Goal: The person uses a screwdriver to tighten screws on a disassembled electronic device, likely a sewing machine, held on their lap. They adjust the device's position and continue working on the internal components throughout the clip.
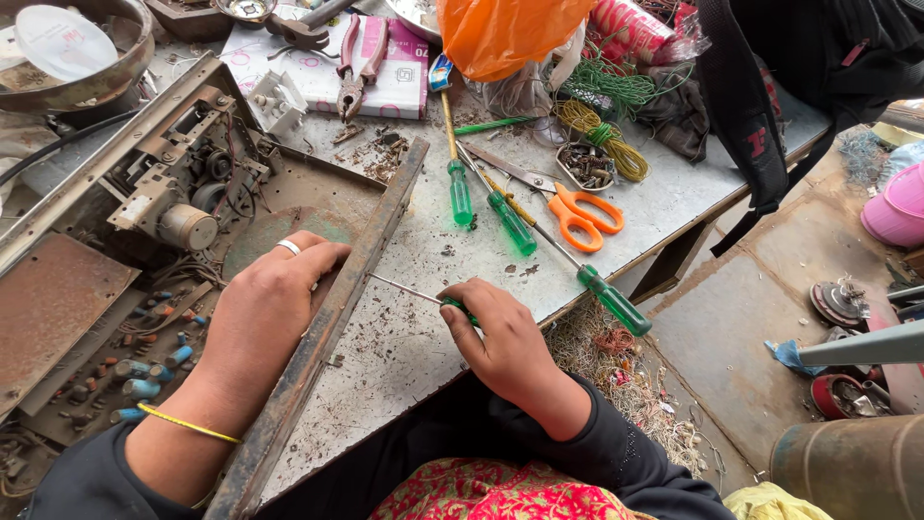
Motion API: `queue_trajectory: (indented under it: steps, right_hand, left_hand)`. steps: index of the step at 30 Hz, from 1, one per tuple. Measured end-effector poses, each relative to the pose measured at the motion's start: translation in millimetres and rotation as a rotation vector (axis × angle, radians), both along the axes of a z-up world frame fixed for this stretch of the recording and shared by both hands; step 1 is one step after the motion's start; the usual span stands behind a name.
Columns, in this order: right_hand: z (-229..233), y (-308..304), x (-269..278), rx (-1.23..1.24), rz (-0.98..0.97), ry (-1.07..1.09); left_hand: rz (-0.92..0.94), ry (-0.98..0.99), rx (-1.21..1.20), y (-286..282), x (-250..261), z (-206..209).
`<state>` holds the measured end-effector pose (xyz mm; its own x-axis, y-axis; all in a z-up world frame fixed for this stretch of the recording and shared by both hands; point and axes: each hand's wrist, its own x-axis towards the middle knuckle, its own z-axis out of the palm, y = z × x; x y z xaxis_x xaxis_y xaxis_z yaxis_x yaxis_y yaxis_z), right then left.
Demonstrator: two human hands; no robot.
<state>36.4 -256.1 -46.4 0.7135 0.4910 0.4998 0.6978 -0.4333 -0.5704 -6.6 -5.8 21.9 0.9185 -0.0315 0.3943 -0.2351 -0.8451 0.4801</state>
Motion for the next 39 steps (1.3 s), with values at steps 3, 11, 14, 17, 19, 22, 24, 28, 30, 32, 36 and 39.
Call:
queue_trajectory:
  steps: [3, 11, 14, 17, 19, 22, 24, 28, 30, 32, 36, 39]
  right_hand:
    - [1.1, 1.8, -3.8, 0.042, -0.031, -0.132]
    - [2.5, 5.3, -4.0, -0.010, -0.046, 0.016]
    - [4.2, 0.2, -4.4, -0.032, 0.012, 0.077]
    - [4.4, 1.4, -3.6, 0.053, 0.016, -0.126]
    - [2.3, 6.0, -2.7, 0.061, -0.019, -0.175]
    - [2.6, 5.9, -4.5, 0.033, -0.081, -0.035]
    - [4.6, 6.1, -2.6, 0.004, -0.088, 0.073]
    - [4.2, 0.7, 0.4, -0.035, -0.012, 0.118]
    - [3.7, -1.4, 0.5, -0.012, 0.015, 0.030]
    - [3.7, -2.0, -0.4, 0.046, 0.015, -0.129]
    - [4.1, 4.1, -3.1, 0.069, -0.035, -0.130]
    - [8.3, 2.7, -4.2, 0.009, -0.024, 0.093]
  left_hand:
    - [-0.002, -0.002, 0.000, 0.1, -0.5, -0.2]
    - [0.017, 0.025, -0.021, -2.5, -2.1, 3.1]
    - [0.019, 0.028, -0.017, -2.2, -0.7, 4.2]
    - [0.016, 0.020, -0.019, -2.4, -0.8, 2.2]
    - [0.006, 0.015, -0.014, -1.0, -0.7, 0.6]
    - [-0.005, -0.012, -0.003, -0.5, -0.3, -1.1]
    - [0.002, -0.001, -0.021, -0.7, -1.1, -0.6]
    - [0.000, 0.001, -0.015, -0.5, -0.9, -0.5]
    - [0.006, 0.006, -0.011, -0.5, -0.5, -1.0]
    - [0.006, 0.007, -0.008, -0.7, 0.0, -1.8]
    - [-0.006, -0.005, -0.007, -0.4, -1.9, -3.4]
    - [0.009, 0.008, -0.007, -0.5, -0.9, -2.5]
